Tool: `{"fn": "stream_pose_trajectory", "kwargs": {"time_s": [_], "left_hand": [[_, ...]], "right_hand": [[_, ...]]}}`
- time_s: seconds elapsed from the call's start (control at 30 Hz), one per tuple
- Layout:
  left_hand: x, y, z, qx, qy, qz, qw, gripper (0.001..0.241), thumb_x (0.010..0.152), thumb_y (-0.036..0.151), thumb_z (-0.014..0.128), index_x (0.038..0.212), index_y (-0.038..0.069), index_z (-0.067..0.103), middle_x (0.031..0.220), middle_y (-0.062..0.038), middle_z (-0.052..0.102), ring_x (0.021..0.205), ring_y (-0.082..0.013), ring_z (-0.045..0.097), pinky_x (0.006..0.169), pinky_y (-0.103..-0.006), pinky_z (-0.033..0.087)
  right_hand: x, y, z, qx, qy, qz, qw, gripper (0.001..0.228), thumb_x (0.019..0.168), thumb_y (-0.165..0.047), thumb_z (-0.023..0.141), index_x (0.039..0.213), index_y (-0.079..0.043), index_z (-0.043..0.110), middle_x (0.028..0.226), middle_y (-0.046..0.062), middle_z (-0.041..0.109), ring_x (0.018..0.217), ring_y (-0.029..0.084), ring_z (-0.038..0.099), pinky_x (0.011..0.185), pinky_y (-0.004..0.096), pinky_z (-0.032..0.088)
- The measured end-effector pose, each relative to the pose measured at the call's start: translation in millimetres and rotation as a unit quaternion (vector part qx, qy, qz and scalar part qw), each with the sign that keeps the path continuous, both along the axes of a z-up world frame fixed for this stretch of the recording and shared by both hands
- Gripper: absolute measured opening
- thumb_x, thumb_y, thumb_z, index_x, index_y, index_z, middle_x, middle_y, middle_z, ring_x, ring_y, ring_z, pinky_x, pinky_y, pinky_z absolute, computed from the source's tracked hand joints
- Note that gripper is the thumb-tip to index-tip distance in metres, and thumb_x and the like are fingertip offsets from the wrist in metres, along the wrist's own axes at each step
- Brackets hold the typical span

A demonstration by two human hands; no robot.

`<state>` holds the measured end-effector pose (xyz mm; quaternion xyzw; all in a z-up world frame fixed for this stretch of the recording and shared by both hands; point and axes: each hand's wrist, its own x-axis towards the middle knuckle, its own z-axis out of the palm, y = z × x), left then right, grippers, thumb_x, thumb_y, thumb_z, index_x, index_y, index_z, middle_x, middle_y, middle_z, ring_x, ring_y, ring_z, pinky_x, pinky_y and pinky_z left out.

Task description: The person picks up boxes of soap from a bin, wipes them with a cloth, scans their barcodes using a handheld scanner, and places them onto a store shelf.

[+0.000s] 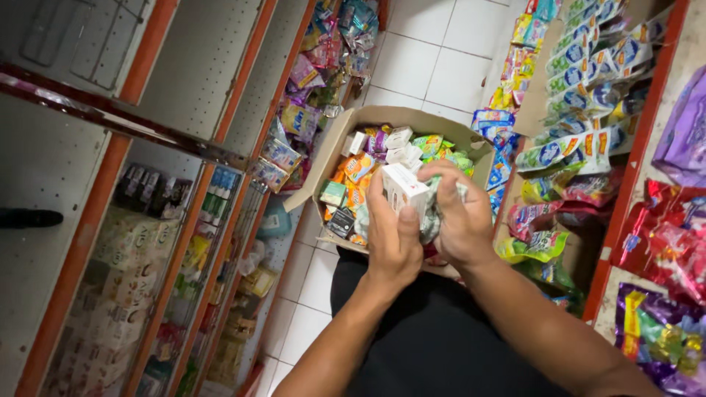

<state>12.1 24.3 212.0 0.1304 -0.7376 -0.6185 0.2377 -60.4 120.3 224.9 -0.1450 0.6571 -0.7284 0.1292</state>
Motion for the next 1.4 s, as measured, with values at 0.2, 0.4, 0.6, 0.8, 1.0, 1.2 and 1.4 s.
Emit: {"fn": "stream_pose_trajectory", "kwargs": {"time_s": [0.2,0.4,0.6,0.8,1.0,1.2,1.4], "left_hand": [[-8.2,6.4,-16.7,-0.045,-0.025,0.029,0.998,0.074,0.115,0.049,0.036,0.156,-0.011,0.024,0.150,-0.033,0.043,0.139,-0.0432,0.047,0.120,-0.0464,0.036],[-23.0,7.7,-43.3,0.322,0.032,0.051,0.945,0.070,0.106,0.044,0.053,0.152,-0.001,0.025,0.143,-0.018,0.047,0.131,-0.0240,0.047,0.114,-0.0377,0.037],[-28.9,5.0,-59.9,0.407,0.066,0.086,0.907,0.063,0.108,0.041,0.051,0.151,0.003,0.027,0.140,-0.013,0.048,0.127,-0.0191,0.048,0.112,-0.0345,0.038],[-22.5,-5.8,-62.2,0.427,0.073,0.075,0.898,0.058,0.108,0.040,0.051,0.149,0.004,0.030,0.138,-0.012,0.050,0.126,-0.0177,0.049,0.111,-0.0348,0.039],[-12.0,-6.6,-60.8,0.398,0.011,0.077,0.914,0.060,0.106,0.045,0.046,0.150,0.007,0.030,0.139,-0.009,0.049,0.126,-0.0162,0.049,0.109,-0.0339,0.039],[-7.8,-4.1,-63.6,0.399,0.051,0.060,0.913,0.064,0.107,0.045,0.052,0.150,0.003,0.030,0.137,-0.012,0.050,0.124,-0.0187,0.050,0.109,-0.0350,0.040],[3.7,-9.9,-76.3,0.453,0.062,0.020,0.889,0.065,0.104,0.045,0.056,0.150,0.005,0.034,0.135,-0.010,0.052,0.122,-0.0190,0.052,0.107,-0.0354,0.043]], "right_hand": [[-5.2,0.8,-15.3,0.100,0.104,-0.017,0.989,0.038,0.112,-0.034,0.054,0.109,0.001,0.069,0.109,0.007,0.065,0.106,0.016,0.060,0.097,0.030,0.048],[-18.1,-3.3,-19.6,-0.059,-0.113,-0.015,0.992,0.034,0.109,-0.028,0.057,0.117,0.004,0.068,0.107,0.011,0.065,0.098,0.022,0.058,0.090,0.035,0.047],[11.1,-10.0,-22.9,0.142,0.130,0.039,0.980,0.035,0.108,-0.025,0.058,0.117,0.007,0.070,0.108,0.007,0.064,0.101,0.018,0.060,0.091,0.029,0.049],[-1.7,-10.2,-33.8,0.032,-0.070,0.052,0.996,0.035,0.110,-0.024,0.054,0.115,0.007,0.071,0.109,0.011,0.068,0.101,0.021,0.061,0.093,0.033,0.049],[18.4,-5.3,-24.3,0.150,0.231,0.047,0.960,0.039,0.113,-0.025,0.050,0.139,0.001,0.062,0.148,0.016,0.054,0.136,0.026,0.054,0.114,0.033,0.043],[24.1,-27.3,-47.5,0.058,0.012,-0.005,0.998,0.045,0.108,-0.029,0.059,0.139,0.003,0.050,0.127,0.013,0.061,0.116,0.020,0.056,0.100,0.032,0.045],[11.6,-16.5,-47.8,-0.041,-0.170,-0.011,0.984,0.020,0.099,-0.023,0.064,0.106,-0.005,0.064,0.095,0.007,0.069,0.083,0.020,0.062,0.077,0.034,0.053]]}}
